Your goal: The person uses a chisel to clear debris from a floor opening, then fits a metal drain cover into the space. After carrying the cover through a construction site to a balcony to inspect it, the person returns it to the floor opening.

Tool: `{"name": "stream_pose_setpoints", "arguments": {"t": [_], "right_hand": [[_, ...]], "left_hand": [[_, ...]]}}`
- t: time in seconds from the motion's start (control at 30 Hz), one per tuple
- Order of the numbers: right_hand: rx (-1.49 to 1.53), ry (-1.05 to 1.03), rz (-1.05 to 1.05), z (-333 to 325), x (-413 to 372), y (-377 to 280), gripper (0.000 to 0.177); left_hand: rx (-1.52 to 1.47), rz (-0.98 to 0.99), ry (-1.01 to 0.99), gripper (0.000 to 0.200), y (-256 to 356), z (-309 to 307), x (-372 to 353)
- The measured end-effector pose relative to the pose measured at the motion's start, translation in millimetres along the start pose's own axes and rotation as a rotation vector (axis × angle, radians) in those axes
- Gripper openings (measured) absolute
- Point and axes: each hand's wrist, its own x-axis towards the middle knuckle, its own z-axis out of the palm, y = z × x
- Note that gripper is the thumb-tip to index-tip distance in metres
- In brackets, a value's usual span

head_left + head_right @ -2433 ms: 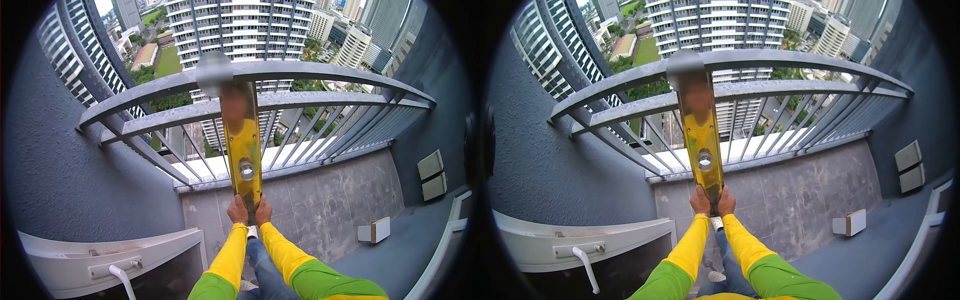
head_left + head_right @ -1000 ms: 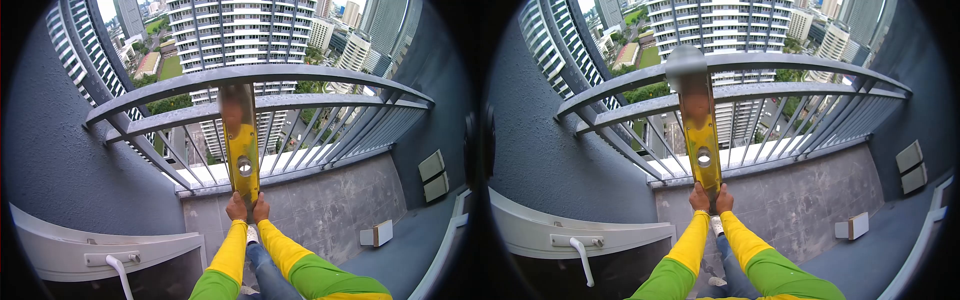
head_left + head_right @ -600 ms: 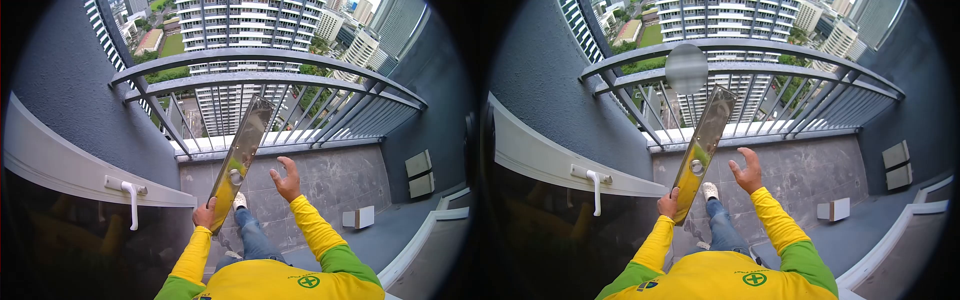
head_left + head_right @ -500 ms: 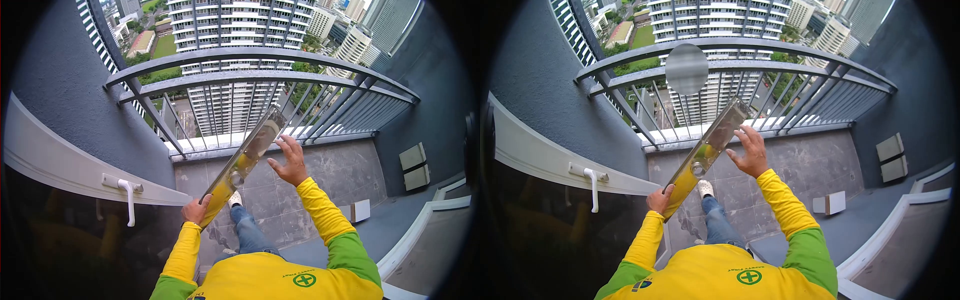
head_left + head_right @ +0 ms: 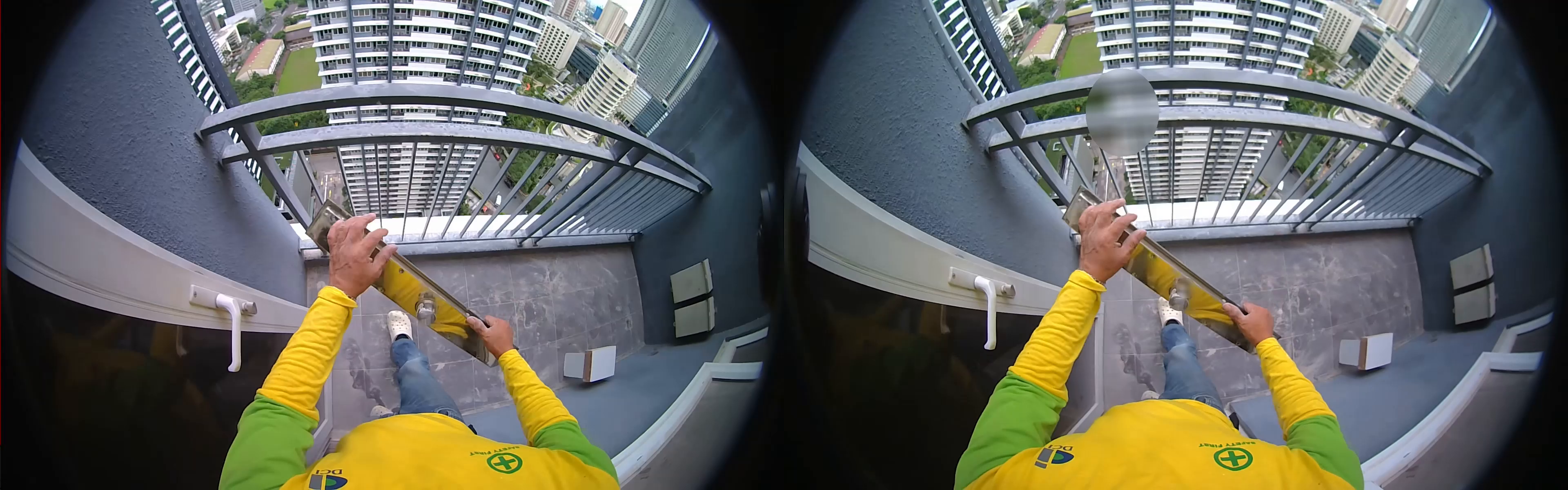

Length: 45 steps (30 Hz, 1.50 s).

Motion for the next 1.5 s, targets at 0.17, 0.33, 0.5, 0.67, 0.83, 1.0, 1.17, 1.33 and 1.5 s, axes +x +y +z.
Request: {"name": "stream_pose_setpoints", "arguments": {"t": [0.17, 0.33, 0.5, 0.67, 0.83, 1.0, 1.17, 1.33, 1.5], "right_hand": [[0.447, 0.096, 0.136, 67.7, 6.3, 10.9, 0.066], [0.904, 0.125, 0.339, 76.4, 29.5, -34.2, 0.066], [1.081, 0.019, 0.439, 92.2, 70.4, -56.1, 0.071], [0.975, 0.174, 0.333, 114.7, 121.2, -77.4, 0.069], [0.903, 0.230, 0.186, 137.0, 163.3, -88.6, 0.074], [0.880, 0.246, 0.102, 157.5, 210.4, -84.2, 0.071], [0.925, 0.263, 0.051, 184.1, 243.2, -84.6, 0.069], [0.957, 0.280, 0.091, 192.2, 237.9, -81.6, 0.069], [1.003, 0.275, 0.147, 200.3, 235.6, -80.4, 0.070]], "left_hand": [[-0.527, -0.815, 0.270, 0.058, 5.0, 95.2, -83.5], [-1.376, -1.237, -0.353, 0.081, 37.0, 173.4, -157.5], [-1.128, -1.074, -0.340, 0.082, 56.2, 190.5, -147.0], [-0.893, -1.103, -0.174, 0.072, 35.2, 199.8, -97.6], [-0.657, -1.084, -0.061, 0.067, 4.2, 226.9, -84.6], [-0.675, -1.004, 0.058, 0.063, -24.7, 258.4, -65.6], [-0.623, -0.924, 0.130, 0.062, -52.1, 294.6, -67.3], [-0.623, -0.939, 0.213, 0.063, -43.1, 299.3, -70.8], [-0.542, -0.892, 0.179, 0.063, -48.9, 302.5, -80.8]]}}
